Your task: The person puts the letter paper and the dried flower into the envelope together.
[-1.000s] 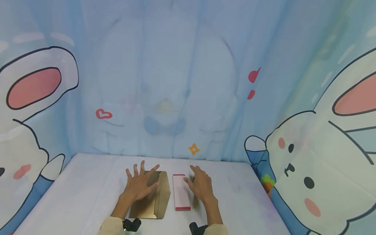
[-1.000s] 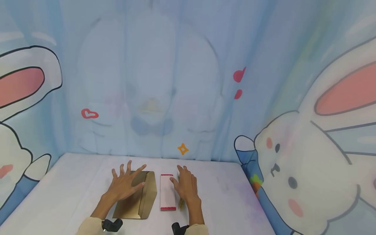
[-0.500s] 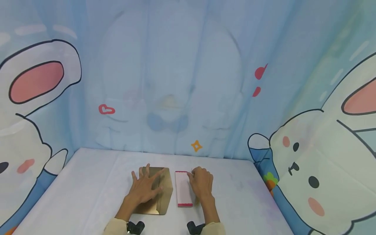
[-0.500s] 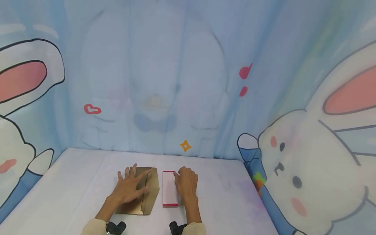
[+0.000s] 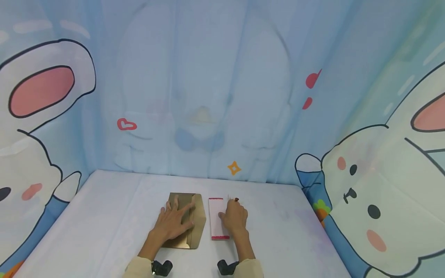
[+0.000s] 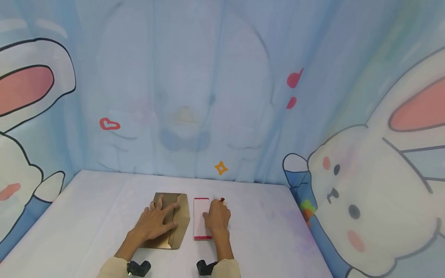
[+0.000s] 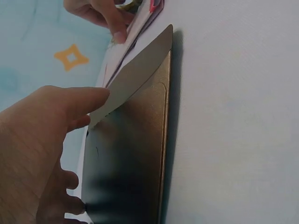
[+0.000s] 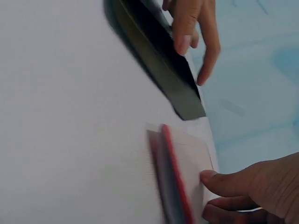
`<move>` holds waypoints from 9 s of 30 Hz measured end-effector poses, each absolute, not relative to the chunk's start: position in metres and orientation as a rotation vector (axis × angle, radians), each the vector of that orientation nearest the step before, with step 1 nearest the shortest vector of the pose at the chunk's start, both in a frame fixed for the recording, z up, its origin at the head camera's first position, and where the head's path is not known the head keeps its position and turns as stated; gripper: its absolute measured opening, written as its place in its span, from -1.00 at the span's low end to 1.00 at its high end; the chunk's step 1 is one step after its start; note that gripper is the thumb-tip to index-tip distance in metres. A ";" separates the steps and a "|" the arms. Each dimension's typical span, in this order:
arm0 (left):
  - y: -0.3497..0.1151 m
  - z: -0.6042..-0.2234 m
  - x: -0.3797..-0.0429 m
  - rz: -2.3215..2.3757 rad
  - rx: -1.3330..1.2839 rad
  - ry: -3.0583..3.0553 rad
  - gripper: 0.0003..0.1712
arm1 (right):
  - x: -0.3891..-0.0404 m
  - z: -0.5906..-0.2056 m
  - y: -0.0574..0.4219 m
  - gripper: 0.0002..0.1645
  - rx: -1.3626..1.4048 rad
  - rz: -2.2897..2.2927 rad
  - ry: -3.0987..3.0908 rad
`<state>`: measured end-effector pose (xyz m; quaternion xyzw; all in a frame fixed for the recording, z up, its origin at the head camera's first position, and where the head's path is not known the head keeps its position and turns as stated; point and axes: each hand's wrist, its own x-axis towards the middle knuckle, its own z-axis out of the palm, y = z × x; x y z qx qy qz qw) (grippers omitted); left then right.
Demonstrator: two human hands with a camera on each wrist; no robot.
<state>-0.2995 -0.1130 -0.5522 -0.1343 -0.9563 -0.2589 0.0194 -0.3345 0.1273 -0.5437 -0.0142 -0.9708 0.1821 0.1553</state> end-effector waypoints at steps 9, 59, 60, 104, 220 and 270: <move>-0.116 -0.559 -0.298 -0.871 -0.415 -2.937 -0.24 | -0.334 -0.552 0.122 -0.64 -0.110 0.726 -2.692; -0.113 -0.559 -0.300 -0.937 -0.378 -2.911 -0.30 | -0.331 -0.562 0.080 -0.87 -0.358 1.454 -2.504; -0.114 -0.559 -0.300 -0.941 -0.380 -2.909 -0.30 | -0.331 -0.562 0.078 -0.86 -0.362 1.438 -2.506; -0.119 -0.558 -0.301 -0.966 -0.411 -2.901 -0.32 | -0.355 -0.589 0.047 -0.86 0.009 1.514 -2.520; -0.118 -0.563 -0.296 -1.111 -0.421 -2.895 -0.32 | -0.324 -0.584 0.161 -0.80 -0.552 1.044 -2.300; -0.119 -0.559 -0.299 -1.076 -0.424 -2.900 -0.35 | -0.323 -0.567 0.096 -0.85 -0.337 1.226 -2.321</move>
